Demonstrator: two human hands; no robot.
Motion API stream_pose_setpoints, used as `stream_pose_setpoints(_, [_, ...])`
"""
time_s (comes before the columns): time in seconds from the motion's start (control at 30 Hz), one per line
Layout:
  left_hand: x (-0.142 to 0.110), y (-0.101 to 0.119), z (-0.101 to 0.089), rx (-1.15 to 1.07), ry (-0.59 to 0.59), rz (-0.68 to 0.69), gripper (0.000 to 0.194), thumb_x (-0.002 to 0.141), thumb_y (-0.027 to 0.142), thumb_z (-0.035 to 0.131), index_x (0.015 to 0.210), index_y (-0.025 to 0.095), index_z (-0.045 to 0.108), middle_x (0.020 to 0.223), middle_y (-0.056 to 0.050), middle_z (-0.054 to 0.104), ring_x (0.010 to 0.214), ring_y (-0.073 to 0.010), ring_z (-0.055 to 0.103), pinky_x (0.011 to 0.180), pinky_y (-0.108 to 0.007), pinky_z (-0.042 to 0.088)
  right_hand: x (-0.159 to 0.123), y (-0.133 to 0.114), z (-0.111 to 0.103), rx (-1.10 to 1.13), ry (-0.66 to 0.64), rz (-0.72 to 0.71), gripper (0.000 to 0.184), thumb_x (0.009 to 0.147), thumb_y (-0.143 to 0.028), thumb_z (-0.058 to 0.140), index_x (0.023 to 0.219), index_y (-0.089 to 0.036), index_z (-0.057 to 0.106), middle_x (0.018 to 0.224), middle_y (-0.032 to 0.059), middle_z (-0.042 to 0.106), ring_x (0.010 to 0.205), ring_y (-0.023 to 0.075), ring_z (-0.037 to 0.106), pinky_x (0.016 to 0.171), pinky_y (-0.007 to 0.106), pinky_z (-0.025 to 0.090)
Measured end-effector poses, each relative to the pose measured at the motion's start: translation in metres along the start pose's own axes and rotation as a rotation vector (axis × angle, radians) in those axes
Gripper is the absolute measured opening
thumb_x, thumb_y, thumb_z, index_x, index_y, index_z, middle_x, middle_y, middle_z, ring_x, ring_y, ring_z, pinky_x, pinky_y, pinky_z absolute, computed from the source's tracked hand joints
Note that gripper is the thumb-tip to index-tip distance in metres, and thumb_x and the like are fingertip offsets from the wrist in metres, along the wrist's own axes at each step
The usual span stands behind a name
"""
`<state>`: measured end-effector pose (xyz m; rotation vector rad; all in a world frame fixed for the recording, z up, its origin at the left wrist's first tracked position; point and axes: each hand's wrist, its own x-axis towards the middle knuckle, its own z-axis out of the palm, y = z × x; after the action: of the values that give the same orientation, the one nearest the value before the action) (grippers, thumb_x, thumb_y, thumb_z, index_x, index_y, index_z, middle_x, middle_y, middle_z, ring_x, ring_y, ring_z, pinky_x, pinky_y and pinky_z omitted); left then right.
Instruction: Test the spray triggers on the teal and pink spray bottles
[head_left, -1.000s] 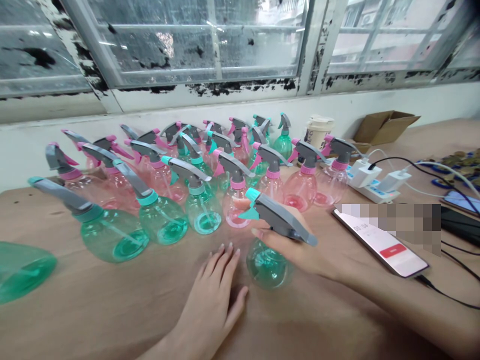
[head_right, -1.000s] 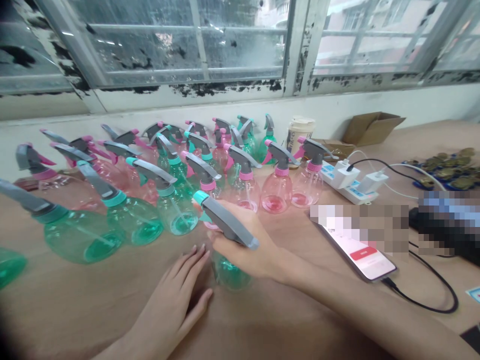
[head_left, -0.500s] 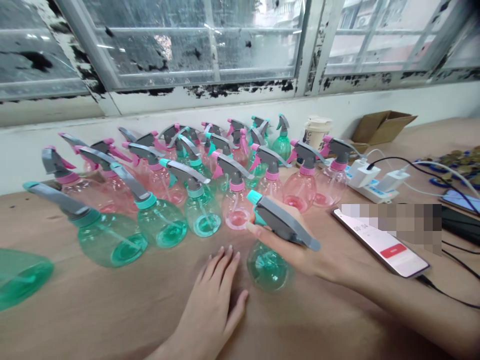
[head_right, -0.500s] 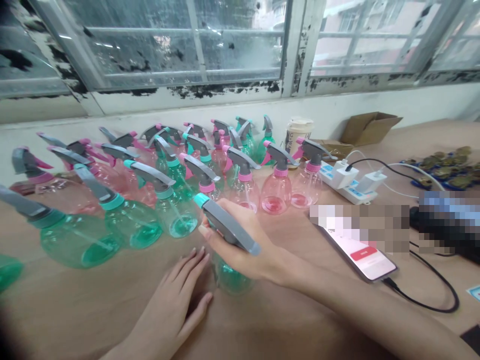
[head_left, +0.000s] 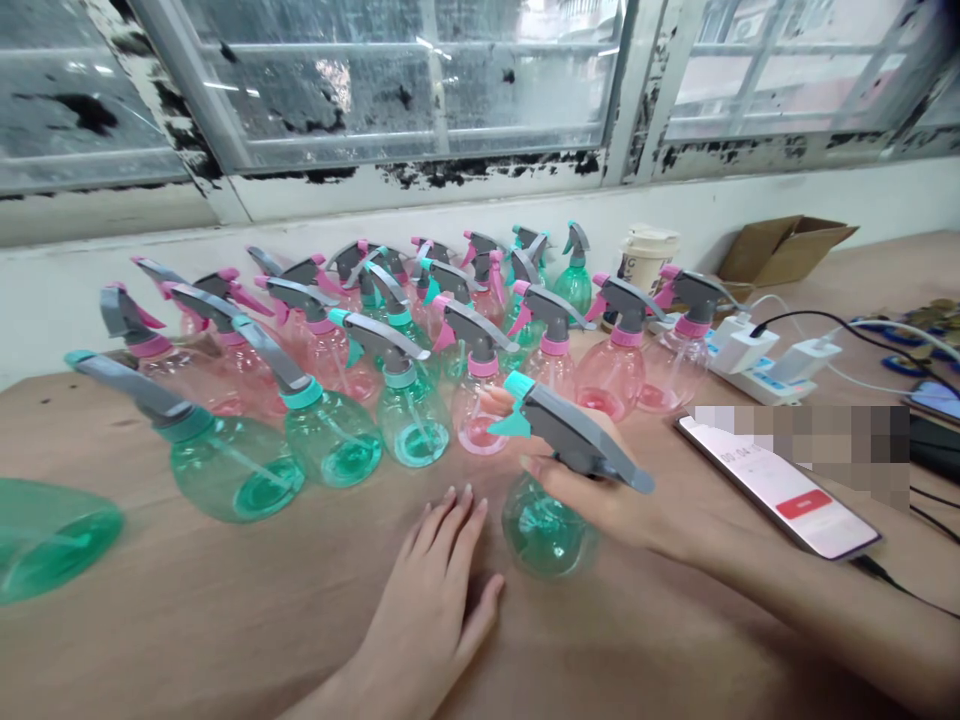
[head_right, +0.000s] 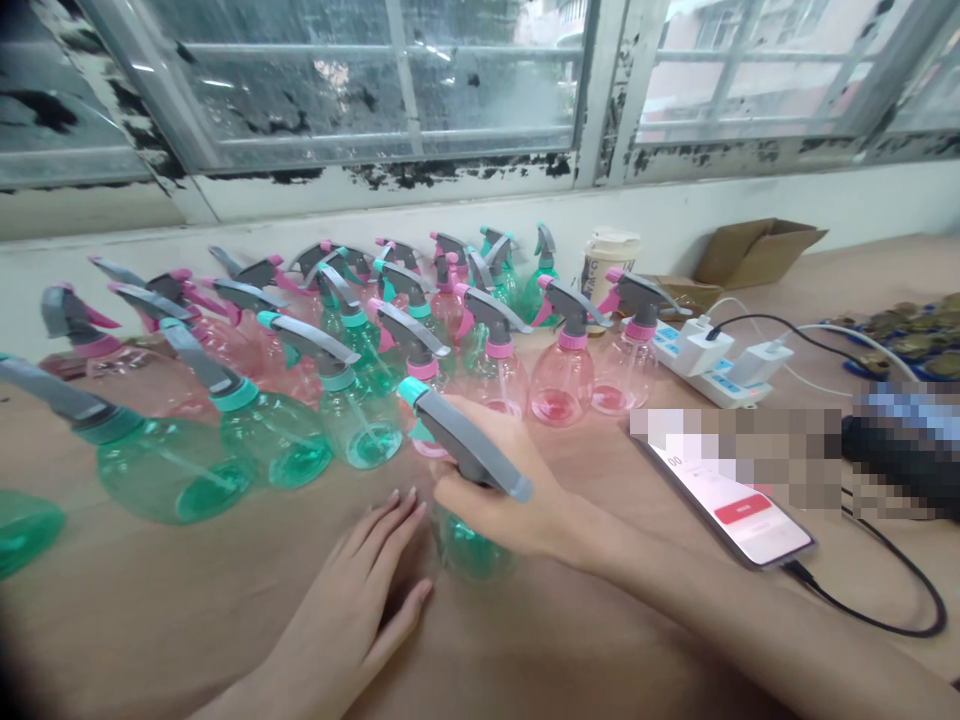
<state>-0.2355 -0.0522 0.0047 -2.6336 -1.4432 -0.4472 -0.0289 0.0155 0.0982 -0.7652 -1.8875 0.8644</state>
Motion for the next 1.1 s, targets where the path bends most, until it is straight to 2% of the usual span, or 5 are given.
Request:
stream_pose_setpoints(0.27, [0.0006, 0.0004, -0.0003, 0.005, 0.010, 0.001, 0.052, 0.096, 0.032, 0.049, 0.143, 0.012, 0.039, 0.145, -0.017, 0.049, 0.134, -0.0317, 0.046, 0.105, -0.050, 0.043, 0.0014, -0.0042, -0.0004, -0.020, 0.009, -0.020, 0.024, 0.073, -0.012, 0.049, 0.064, -0.024, 0.031, 0.061, -0.0064, 0.030, 0.051, 0.0094, 0.028, 0.047, 0.025, 0.028])
stream_pose_setpoints(0.5, [-0.0001, 0.0001, 0.0009, 0.033, 0.011, 0.005, 0.053, 0.097, 0.032, 0.047, 0.144, 0.012, 0.036, 0.145, -0.017, 0.049, 0.134, -0.0314, 0.046, 0.103, -0.051, 0.045, 0.0003, 0.0030, -0.0010, 0.081, -0.084, 0.028, 0.025, 0.071, -0.008, 0.048, 0.088, -0.025, 0.056, 0.066, -0.0067, 0.042, 0.051, 0.0095, 0.034, 0.051, 0.024, 0.036])
stream_pose_setpoints(0.67, [0.0000, 0.0001, 0.0002, 0.010, -0.002, -0.007, 0.053, 0.096, 0.033, 0.048, 0.144, 0.013, 0.037, 0.145, -0.017, 0.049, 0.134, -0.0320, 0.045, 0.104, -0.051, 0.043, -0.0013, -0.0043, -0.0068, 0.143, -0.126, 0.063, 0.003, 0.084, -0.028, 0.059, 0.084, -0.026, 0.056, 0.071, -0.0040, 0.052, 0.054, 0.0109, 0.044, 0.049, 0.023, 0.040])
stream_pose_setpoints(0.93, [0.0004, -0.0002, -0.0003, 0.000, 0.001, -0.009, 0.053, 0.096, 0.033, 0.048, 0.145, 0.015, 0.037, 0.144, -0.016, 0.050, 0.133, -0.0319, 0.046, 0.105, -0.051, 0.043, -0.0027, -0.0007, -0.0031, 0.097, -0.084, 0.075, 0.012, 0.088, -0.037, 0.059, 0.093, -0.025, 0.059, 0.072, -0.0040, 0.055, 0.057, 0.0105, 0.050, 0.053, 0.023, 0.045])
stream_pose_setpoints(1.1, [0.0006, 0.0004, -0.0003, 0.016, 0.010, 0.002, 0.053, 0.096, 0.033, 0.048, 0.143, 0.011, 0.038, 0.143, -0.018, 0.051, 0.132, -0.0332, 0.048, 0.102, -0.053, 0.046, 0.0000, 0.0028, 0.0013, 0.127, -0.051, 0.060, 0.018, 0.086, -0.030, 0.062, 0.104, -0.026, 0.064, 0.082, -0.0010, 0.063, 0.070, 0.0139, 0.060, 0.070, 0.027, 0.054])
